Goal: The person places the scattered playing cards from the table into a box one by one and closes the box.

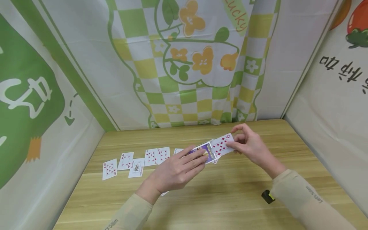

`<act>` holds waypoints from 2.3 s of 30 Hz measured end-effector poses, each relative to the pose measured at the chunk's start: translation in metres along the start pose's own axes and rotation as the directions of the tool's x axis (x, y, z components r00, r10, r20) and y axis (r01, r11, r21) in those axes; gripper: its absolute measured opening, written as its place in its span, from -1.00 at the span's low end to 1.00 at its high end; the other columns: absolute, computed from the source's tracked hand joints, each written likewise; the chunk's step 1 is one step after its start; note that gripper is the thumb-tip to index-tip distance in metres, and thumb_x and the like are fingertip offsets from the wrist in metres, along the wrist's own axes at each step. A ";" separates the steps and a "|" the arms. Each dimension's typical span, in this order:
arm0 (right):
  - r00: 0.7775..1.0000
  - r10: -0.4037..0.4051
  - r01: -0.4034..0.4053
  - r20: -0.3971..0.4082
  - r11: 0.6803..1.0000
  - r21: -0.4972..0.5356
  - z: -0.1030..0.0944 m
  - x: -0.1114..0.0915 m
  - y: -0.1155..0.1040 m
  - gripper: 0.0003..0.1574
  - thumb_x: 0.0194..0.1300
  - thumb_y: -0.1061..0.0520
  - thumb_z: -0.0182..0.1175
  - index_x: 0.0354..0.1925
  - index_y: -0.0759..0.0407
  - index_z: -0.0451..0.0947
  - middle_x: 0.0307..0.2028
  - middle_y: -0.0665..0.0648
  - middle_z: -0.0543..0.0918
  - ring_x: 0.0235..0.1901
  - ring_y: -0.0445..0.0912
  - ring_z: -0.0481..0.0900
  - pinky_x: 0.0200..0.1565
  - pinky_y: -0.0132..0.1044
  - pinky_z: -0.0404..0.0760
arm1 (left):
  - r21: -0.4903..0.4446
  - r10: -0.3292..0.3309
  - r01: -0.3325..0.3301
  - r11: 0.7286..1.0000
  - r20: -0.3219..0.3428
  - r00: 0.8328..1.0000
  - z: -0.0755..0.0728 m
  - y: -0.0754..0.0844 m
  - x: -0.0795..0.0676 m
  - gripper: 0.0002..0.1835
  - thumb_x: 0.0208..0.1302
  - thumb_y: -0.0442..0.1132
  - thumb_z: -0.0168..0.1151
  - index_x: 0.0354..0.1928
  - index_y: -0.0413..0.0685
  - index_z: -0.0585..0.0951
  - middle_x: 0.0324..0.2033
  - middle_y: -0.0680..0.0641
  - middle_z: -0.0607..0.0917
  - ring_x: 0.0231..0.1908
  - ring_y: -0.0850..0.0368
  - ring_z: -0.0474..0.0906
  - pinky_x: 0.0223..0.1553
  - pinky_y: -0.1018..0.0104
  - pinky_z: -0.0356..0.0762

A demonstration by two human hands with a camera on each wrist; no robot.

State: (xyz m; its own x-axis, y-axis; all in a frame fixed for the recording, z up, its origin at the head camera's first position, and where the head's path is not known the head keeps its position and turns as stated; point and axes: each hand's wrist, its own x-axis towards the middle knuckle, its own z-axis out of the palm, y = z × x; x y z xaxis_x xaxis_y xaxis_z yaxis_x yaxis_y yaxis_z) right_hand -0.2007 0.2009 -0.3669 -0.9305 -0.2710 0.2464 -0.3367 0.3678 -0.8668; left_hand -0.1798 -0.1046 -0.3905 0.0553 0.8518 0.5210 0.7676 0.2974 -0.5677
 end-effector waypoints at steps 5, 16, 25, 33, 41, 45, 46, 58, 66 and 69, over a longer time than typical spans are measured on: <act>0.999 -0.022 0.022 -0.042 1.000 -0.022 0.005 -0.002 -0.001 -0.57 0.24 0.24 0.44 -0.06 0.30 0.42 -0.43 0.20 0.72 -0.55 -0.05 0.61 -0.53 -0.34 0.66 | 0.003 -0.003 0.003 1.000 0.002 1.000 0.000 0.000 0.000 -0.66 0.55 -0.27 -0.02 0.09 -0.06 0.73 0.21 -0.11 0.67 0.31 -0.06 0.52 0.42 -0.04 0.40; 1.000 -0.016 0.016 -0.003 0.999 -0.041 0.013 -0.004 -0.004 -0.64 0.31 0.16 0.40 -0.08 0.26 0.44 -0.56 0.11 0.68 -0.64 -0.13 0.52 -0.62 -0.35 0.55 | 0.008 0.001 -0.001 1.000 0.003 1.000 0.001 -0.001 0.001 -0.66 0.55 -0.26 -0.03 0.08 -0.05 0.73 0.21 -0.10 0.67 0.31 -0.06 0.53 0.42 -0.03 0.39; 0.995 -0.099 0.099 -0.001 0.993 -0.057 0.015 -0.006 0.000 -0.81 0.43 0.21 0.28 -0.06 0.22 0.49 -0.50 0.18 0.68 -0.60 -0.13 0.55 -0.60 -0.35 0.58 | 0.006 0.000 0.000 1.000 0.001 1.000 0.003 -0.002 0.000 -0.65 0.56 -0.28 -0.05 0.08 -0.06 0.74 0.20 -0.10 0.68 0.31 -0.06 0.53 0.38 -0.03 0.46; 0.977 -0.208 0.199 -0.053 0.971 -0.135 0.021 -0.007 -0.002 -0.79 0.32 0.23 0.38 -0.14 0.22 0.54 -0.50 0.08 0.68 -0.59 -0.16 0.57 -0.57 -0.35 0.63 | 0.012 0.000 0.000 1.000 -0.001 1.000 0.003 -0.002 0.000 -0.66 0.55 -0.28 -0.03 0.06 -0.06 0.74 0.18 -0.10 0.69 0.30 -0.06 0.54 0.37 -0.04 0.47; 0.965 -0.252 0.235 -0.071 0.953 -0.191 0.025 -0.008 0.000 -0.76 0.23 0.23 0.44 -0.20 0.18 0.56 -0.50 -0.03 0.66 -0.58 -0.25 0.54 -0.58 -0.38 0.62 | 0.012 -0.002 0.002 1.000 -0.001 1.000 0.003 -0.002 0.000 -0.66 0.55 -0.28 -0.03 0.07 -0.06 0.74 0.19 -0.10 0.69 0.30 -0.06 0.53 0.36 -0.04 0.48; 0.949 -0.312 0.292 -0.054 0.929 -0.226 0.027 -0.008 0.001 -0.78 0.23 0.26 0.43 -0.20 0.15 0.58 -0.50 -0.08 0.64 -0.57 -0.28 0.52 -0.58 -0.40 0.60 | 0.014 -0.002 0.002 1.000 -0.004 1.000 0.004 -0.002 0.001 -0.66 0.55 -0.28 -0.03 0.07 -0.05 0.75 0.19 -0.10 0.69 0.30 -0.06 0.54 0.36 -0.04 0.48; 0.943 -0.330 0.310 -0.048 0.921 -0.235 0.027 -0.008 0.001 -0.80 0.25 0.27 0.42 -0.20 0.14 0.59 -0.50 -0.08 0.63 -0.57 -0.29 0.52 -0.58 -0.40 0.60 | 0.016 -0.002 0.002 1.000 -0.004 1.000 0.004 -0.002 0.001 -0.66 0.55 -0.28 -0.03 0.06 -0.05 0.75 0.19 -0.10 0.69 0.30 -0.05 0.54 0.36 -0.04 0.48; 0.885 -0.465 0.456 0.028 0.851 -0.260 0.029 -0.007 0.005 -0.80 0.29 0.38 0.34 -0.14 0.17 0.71 -0.38 0.04 0.75 -0.54 -0.33 0.52 -0.58 -0.41 0.58 | 0.018 -0.006 0.006 1.000 0.003 1.000 0.005 -0.001 0.001 -0.65 0.55 -0.29 -0.04 0.05 -0.06 0.75 0.19 -0.10 0.69 0.30 -0.06 0.54 0.39 -0.04 0.45; 0.837 -0.541 0.541 0.080 0.798 -0.266 0.031 -0.006 0.010 -0.78 0.29 0.40 0.31 -0.11 0.21 0.74 -0.35 0.10 0.78 -0.53 -0.37 0.48 -0.54 -0.51 0.54 | 0.017 -0.006 0.006 1.000 -0.009 1.000 0.005 -0.001 0.000 -0.65 0.55 -0.30 -0.05 0.06 -0.07 0.75 0.19 -0.10 0.68 0.30 -0.06 0.53 0.39 -0.04 0.44; 0.834 -0.542 0.549 0.103 0.799 -0.246 0.032 -0.005 0.011 -0.73 0.27 0.43 0.31 -0.09 0.23 0.74 -0.31 0.10 0.80 -0.52 -0.36 0.50 -0.54 -0.45 0.59 | 0.020 -0.003 0.003 1.000 -0.014 1.000 0.006 -0.001 0.000 -0.65 0.55 -0.30 -0.05 0.05 -0.06 0.75 0.19 -0.10 0.69 0.30 -0.07 0.54 0.38 -0.05 0.45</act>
State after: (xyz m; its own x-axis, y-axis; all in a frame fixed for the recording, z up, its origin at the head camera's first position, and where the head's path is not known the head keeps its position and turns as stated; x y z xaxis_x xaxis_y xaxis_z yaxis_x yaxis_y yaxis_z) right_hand -0.1948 0.1782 -0.3913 -0.5792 -0.5168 0.6305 -0.8152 0.3641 -0.4504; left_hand -0.1841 -0.1023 -0.3933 0.0620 0.8445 0.5319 0.7548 0.3090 -0.5786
